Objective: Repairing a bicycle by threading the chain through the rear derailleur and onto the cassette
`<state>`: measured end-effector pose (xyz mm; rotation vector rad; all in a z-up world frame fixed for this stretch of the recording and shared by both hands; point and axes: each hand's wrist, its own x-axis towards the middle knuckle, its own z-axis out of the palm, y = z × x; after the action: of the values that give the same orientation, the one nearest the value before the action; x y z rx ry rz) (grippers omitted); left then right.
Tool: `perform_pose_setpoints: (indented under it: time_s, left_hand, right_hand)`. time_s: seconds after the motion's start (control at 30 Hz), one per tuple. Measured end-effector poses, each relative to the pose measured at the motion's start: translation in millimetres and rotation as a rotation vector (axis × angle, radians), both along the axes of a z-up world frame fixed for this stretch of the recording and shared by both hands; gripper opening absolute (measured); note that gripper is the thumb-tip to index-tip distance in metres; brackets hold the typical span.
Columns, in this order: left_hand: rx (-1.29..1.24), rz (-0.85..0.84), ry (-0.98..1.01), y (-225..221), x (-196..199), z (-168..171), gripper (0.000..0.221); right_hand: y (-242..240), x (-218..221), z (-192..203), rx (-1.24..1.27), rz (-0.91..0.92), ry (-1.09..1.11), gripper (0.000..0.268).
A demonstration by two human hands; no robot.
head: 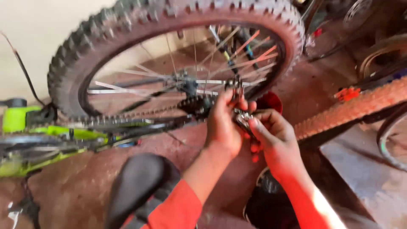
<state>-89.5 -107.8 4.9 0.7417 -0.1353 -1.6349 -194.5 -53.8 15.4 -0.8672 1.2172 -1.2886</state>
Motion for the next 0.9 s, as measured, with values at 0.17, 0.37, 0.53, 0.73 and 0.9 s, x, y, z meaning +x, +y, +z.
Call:
perform_pose_setpoints:
  time_s: [0.17,0.37,0.53,0.73,0.9]
  left_hand:
    - [-0.047,-0.038,0.045,-4.9,5.0,19.3,0.031]
    - [-0.06,-0.158,0.231,-2.2,26.2,17.3,0.026]
    - [-0.072,-0.343,0.243,-15.5,37.3,27.4,0.031]
    - [-0.218,-0.107,0.228,-26.5,44.8,23.0,0.02]
    - [-0.185,-0.251,0.082,-27.3,43.8,34.9,0.038]
  right_hand:
    - [-0.5,3.8,26.4,-0.047,0.089,-0.005,0.026]
    - [-2.9,10.0,33.3,-0.017,0.257,-0.285,0.035]
    - [-12.9,3.3,34.7,-0.21,0.264,-0.611,0.049]
    - [-39.0,2.7,9.2,-0.109,0.122,-0.308,0.024]
    - [-41.6,17.8,26.6,-0.136,0.056,0.368,0.016]
